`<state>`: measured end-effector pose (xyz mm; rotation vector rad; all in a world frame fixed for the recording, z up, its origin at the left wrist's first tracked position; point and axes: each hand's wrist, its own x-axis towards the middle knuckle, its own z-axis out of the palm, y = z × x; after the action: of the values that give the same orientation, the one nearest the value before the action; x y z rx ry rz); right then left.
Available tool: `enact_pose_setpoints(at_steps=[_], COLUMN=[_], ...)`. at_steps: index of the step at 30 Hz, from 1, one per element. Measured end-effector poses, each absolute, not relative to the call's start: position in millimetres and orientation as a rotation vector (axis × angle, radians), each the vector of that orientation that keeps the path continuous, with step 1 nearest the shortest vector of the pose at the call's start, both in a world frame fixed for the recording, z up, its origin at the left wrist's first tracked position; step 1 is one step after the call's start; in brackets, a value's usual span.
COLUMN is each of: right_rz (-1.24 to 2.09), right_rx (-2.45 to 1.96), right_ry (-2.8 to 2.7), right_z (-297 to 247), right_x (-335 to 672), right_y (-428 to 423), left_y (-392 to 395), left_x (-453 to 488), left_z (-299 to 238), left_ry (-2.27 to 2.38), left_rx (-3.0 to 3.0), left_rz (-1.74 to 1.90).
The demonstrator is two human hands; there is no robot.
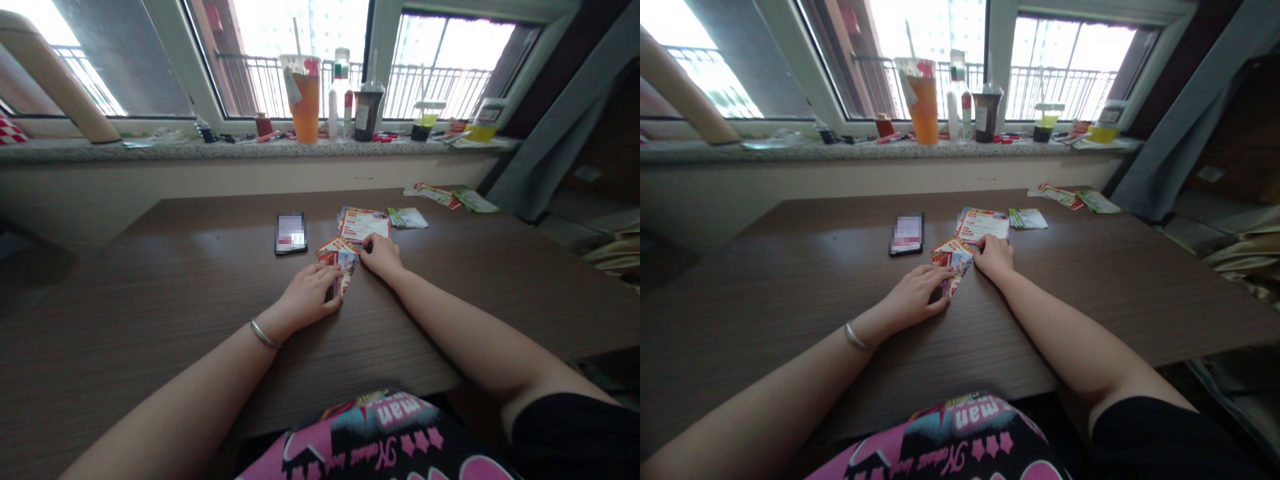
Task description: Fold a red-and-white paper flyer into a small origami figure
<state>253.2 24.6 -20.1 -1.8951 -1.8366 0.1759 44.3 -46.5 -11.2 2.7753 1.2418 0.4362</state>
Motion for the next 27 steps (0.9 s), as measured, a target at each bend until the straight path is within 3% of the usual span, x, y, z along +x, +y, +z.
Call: enact_pose_setpoints(at_steps=[27], right_rz=[0.202], right_rx=[-1.554], right_ry=[-2.213], right_z=[-20], right_x=[245], right_y=[-19], left_y=[-45], left_x=[40], left_z=[-7], left_ry=[1.23], left_rx=[2.742], left_rz=[0.371])
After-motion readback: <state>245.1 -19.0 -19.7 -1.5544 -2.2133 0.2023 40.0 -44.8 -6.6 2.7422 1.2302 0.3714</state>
